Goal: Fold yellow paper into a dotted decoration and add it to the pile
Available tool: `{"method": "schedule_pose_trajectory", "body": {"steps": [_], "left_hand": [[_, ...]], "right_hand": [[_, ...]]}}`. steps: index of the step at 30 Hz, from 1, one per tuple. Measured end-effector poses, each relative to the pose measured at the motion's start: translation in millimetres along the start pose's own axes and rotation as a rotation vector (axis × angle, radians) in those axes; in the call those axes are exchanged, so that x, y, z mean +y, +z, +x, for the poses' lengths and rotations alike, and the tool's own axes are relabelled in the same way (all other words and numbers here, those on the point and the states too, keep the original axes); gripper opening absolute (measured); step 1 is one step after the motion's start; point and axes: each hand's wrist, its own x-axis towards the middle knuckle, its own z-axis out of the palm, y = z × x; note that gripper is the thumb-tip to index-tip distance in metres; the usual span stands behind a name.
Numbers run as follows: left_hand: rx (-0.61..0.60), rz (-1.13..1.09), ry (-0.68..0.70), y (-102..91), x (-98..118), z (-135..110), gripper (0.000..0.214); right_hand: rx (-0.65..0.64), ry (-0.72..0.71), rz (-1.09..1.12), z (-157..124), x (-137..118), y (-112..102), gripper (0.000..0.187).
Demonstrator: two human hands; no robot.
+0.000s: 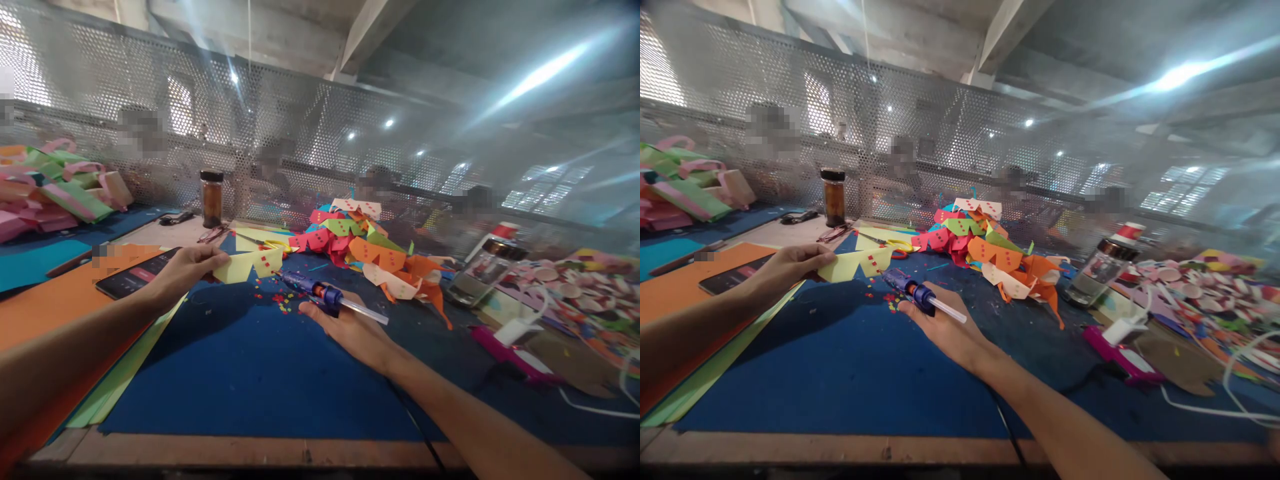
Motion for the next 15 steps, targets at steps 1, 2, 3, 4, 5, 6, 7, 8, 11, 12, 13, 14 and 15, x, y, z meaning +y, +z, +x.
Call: {"method": "schedule_pose_trajectory", "body": {"steps": [1,2,3,4,5,6,7,8,11,12,13,14,15], "left_hand": [[-0.006,-0.001,0.003,0.3,0.4,-0.4,0.031],[-0.009,0.001,0.005,0.6,0.8,-0.7,0.031],[-0.011,0.003,0.008,0.8,1.2,-1.0,0.031],[-0.015,0.005,0.012,0.9,1.5,-1.3,0.031],[-0.021,0.008,0.014,1.1,1.7,-1.6,0.031],[-0.027,0.011,0.014,1.2,1.9,-2.0,0.031],[-0.030,0.012,0.013,1.2,2.1,-2.2,0.031],[-0.032,0.013,0.013,1.4,2.2,-2.5,0.031],[-0.034,0.017,0.013,1.8,2.4,-2.5,0.031],[-0.035,0.016,0.013,2.0,2.4,-2.3,0.031],[-0.036,0.015,0.012,2.0,2.3,-2.0,0.031],[-0.039,0.014,0.010,2.0,2.2,-1.8,0.031],[-0.041,0.015,0.010,1.9,2.2,-1.6,0.031]], "right_hand": [[0.008,-0.012,0.005,0.4,1.1,0.9,0.036],[0.009,-0.027,0.011,0.8,2.4,1.7,0.037],[0.010,-0.041,0.017,1.1,3.7,2.6,0.037],[0.010,-0.053,0.024,1.5,5.0,3.3,0.037],[0.010,-0.063,0.031,1.8,6.0,3.9,0.036],[0.010,-0.068,0.036,2.0,6.6,4.3,0.036],[0.011,-0.069,0.038,2.2,6.8,4.4,0.035],[0.010,-0.065,0.036,2.3,6.6,4.3,0.034],[-0.003,-0.040,0.006,2.3,4.5,3.2,0.033],[-0.004,-0.033,-0.003,2.2,3.9,2.8,0.034],[-0.006,-0.030,-0.007,2.2,3.4,2.5,0.034],[-0.007,-0.030,-0.009,2.2,3.3,2.3,0.034],[-0.007,-0.032,-0.010,2.2,3.4,2.3,0.034]]}}
